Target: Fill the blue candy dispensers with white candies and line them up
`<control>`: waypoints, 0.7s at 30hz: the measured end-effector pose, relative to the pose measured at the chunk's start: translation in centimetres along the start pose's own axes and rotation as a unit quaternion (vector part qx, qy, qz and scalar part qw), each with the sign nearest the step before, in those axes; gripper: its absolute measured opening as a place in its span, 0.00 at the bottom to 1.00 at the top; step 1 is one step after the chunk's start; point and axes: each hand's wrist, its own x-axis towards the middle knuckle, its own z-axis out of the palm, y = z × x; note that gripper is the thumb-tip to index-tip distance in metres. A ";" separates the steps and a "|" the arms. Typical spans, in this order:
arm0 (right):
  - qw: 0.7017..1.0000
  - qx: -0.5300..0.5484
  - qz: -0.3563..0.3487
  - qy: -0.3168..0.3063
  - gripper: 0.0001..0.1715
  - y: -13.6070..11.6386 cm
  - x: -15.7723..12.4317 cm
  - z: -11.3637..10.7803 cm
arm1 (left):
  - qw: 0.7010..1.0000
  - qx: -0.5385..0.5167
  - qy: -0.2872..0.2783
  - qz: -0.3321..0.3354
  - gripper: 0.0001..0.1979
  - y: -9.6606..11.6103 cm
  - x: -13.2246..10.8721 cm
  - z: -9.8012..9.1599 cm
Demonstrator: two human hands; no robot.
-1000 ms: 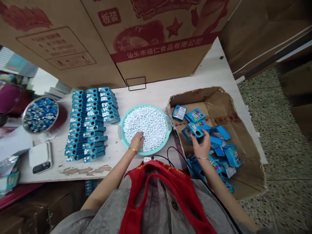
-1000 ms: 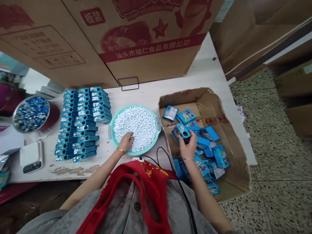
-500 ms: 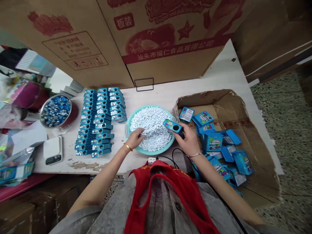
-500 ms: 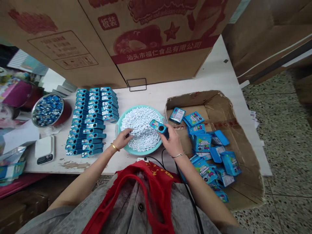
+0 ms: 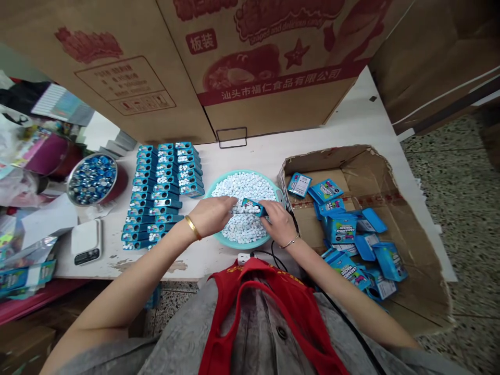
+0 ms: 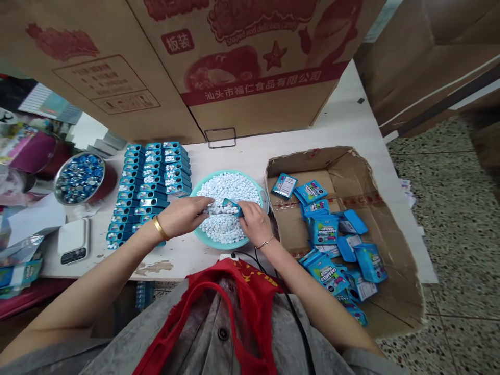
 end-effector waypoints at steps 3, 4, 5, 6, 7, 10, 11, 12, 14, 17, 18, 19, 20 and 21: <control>1.000 0.006 -0.004 -0.003 0.24 0.0 0.0 0.2 | 0.997 0.073 -0.027 -0.020 0.14 2.3 0.1 -1.9; 1.000 0.008 -0.005 -0.001 0.24 0.0 0.0 0.3 | 0.995 0.089 -0.028 -0.020 0.14 3.0 0.1 -2.4; 1.000 0.009 -0.007 0.000 0.24 0.0 0.0 0.4 | 0.994 0.101 -0.028 -0.017 0.14 3.5 0.1 -2.7; 1.000 0.009 -0.008 0.002 0.24 0.0 -0.1 0.4 | 0.994 0.109 -0.028 -0.012 0.13 4.0 0.0 -3.0; 1.000 0.009 -0.009 0.003 0.23 0.0 -0.1 0.4 | 0.993 0.114 -0.026 -0.006 0.13 4.2 -0.1 -3.1; 1.000 0.015 -0.003 0.007 0.23 0.3 -0.2 0.2 | 0.995 0.102 0.007 -0.002 0.11 3.3 -0.8 -2.5; 1.000 0.022 0.004 0.010 0.23 0.4 -0.2 0.1 | 0.996 0.087 0.027 -0.011 0.11 2.4 -1.1 -1.9; 0.999 0.035 0.015 0.013 0.22 0.6 -0.2 -0.1 | 0.996 0.068 0.048 -0.026 0.11 1.3 -1.4 -0.9; 0.995 0.075 0.051 0.028 0.20 1.2 -0.1 -0.3 | 0.994 0.032 0.072 -0.077 0.12 -1.4 -1.9 1.8; 0.976 0.162 0.134 0.052 0.21 2.6 0.2 -0.1 | 0.986 0.009 0.021 -0.163 0.12 -4.7 -1.5 7.6; 0.967 0.192 0.162 0.054 0.22 3.1 0.3 0.3 | 0.984 -0.002 -0.006 -0.180 0.12 -5.1 -0.9 9.6; 0.957 0.218 0.186 0.051 0.22 3.5 0.5 0.7 | 0.982 -0.018 -0.020 -0.189 0.12 -5.2 0.0 11.5; 0.948 0.239 0.206 0.045 0.22 4.0 0.6 1.2 | 0.981 -0.042 -0.018 -0.191 0.13 -4.9 1.0 13.2; 0.941 0.256 0.220 0.041 0.21 4.3 0.7 1.7 | 0.979 -0.068 -0.005 -0.190 0.13 -4.4 2.3 14.6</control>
